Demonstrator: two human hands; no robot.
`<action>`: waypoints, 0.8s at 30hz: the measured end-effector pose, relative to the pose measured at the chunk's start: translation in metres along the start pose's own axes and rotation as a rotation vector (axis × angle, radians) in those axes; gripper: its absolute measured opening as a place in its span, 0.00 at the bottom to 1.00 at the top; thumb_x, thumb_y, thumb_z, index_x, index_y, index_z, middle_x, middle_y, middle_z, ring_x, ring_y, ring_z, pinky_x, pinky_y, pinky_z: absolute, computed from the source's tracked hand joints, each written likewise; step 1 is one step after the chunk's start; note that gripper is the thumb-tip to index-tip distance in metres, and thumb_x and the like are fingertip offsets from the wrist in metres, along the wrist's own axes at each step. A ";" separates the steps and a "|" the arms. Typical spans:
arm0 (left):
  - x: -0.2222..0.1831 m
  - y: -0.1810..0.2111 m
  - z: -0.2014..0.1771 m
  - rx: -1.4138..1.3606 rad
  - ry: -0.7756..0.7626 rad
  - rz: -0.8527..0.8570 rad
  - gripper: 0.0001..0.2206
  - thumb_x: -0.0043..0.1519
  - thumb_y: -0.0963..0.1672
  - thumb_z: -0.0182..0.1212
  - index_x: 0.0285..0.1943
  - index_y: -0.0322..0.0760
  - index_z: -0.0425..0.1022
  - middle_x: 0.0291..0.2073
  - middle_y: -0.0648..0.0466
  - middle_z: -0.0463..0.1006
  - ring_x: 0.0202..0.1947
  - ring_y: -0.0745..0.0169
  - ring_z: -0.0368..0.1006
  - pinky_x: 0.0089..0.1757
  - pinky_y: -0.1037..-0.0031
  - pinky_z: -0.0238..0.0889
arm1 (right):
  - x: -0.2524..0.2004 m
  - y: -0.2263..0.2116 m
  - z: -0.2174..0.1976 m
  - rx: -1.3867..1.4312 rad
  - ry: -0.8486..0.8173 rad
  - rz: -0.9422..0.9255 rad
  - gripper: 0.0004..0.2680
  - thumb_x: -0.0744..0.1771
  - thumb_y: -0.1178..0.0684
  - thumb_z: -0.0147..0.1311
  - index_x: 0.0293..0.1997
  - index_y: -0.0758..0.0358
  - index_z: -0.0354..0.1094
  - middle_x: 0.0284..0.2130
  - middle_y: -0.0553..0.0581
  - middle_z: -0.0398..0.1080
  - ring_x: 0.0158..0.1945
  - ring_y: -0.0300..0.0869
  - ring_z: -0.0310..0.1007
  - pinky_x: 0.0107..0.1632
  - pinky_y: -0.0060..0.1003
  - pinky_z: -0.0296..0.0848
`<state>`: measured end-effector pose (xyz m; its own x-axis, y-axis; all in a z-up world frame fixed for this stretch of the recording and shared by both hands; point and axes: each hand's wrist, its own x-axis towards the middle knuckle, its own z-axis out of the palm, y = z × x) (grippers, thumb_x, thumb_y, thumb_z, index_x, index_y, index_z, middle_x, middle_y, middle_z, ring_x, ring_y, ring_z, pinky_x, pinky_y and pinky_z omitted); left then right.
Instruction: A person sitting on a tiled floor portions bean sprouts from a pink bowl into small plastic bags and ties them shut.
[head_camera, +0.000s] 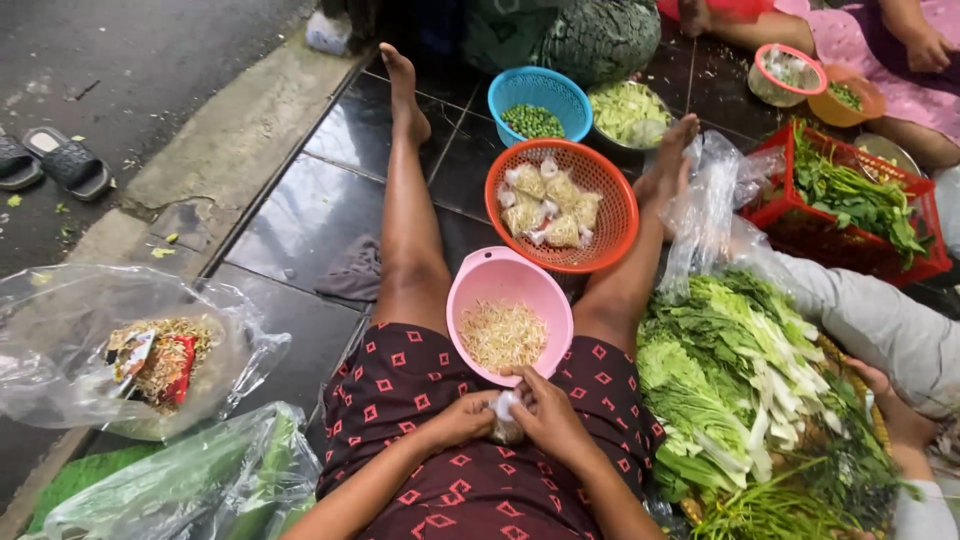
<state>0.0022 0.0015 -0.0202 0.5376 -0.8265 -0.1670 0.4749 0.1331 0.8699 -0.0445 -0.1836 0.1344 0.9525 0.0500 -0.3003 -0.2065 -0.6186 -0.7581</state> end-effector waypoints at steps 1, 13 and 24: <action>0.000 -0.001 -0.001 0.003 0.004 0.005 0.11 0.61 0.36 0.47 0.47 0.37 0.73 0.21 0.64 0.66 0.18 0.78 0.54 0.22 0.85 0.45 | -0.008 -0.008 -0.011 -0.002 -0.001 -0.007 0.20 0.64 0.61 0.55 0.64 0.52 0.64 0.37 0.53 0.73 0.34 0.38 0.74 0.35 0.31 0.79; -0.003 0.011 0.006 0.140 -0.058 -0.010 0.09 0.68 0.40 0.48 0.38 0.39 0.75 0.23 0.63 0.68 0.22 0.77 0.55 0.27 0.85 0.47 | -0.053 -0.022 -0.047 0.548 -0.165 -0.228 0.06 0.65 0.63 0.57 0.44 0.72 0.77 0.39 0.56 0.74 0.41 0.39 0.72 0.47 0.33 0.71; -0.002 0.004 -0.004 -0.025 -0.145 -0.030 0.07 0.68 0.42 0.50 0.39 0.39 0.74 0.25 0.63 0.68 0.22 0.78 0.55 0.27 0.86 0.47 | -0.063 -0.063 -0.040 0.612 -0.112 -0.392 0.05 0.64 0.67 0.57 0.41 0.68 0.75 0.38 0.55 0.73 0.39 0.38 0.73 0.46 0.32 0.71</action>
<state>0.0061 0.0057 -0.0188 0.4179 -0.9002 -0.1224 0.5075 0.1196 0.8533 -0.0829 -0.1797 0.2243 0.9602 0.2781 0.0270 0.0257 0.0082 -0.9996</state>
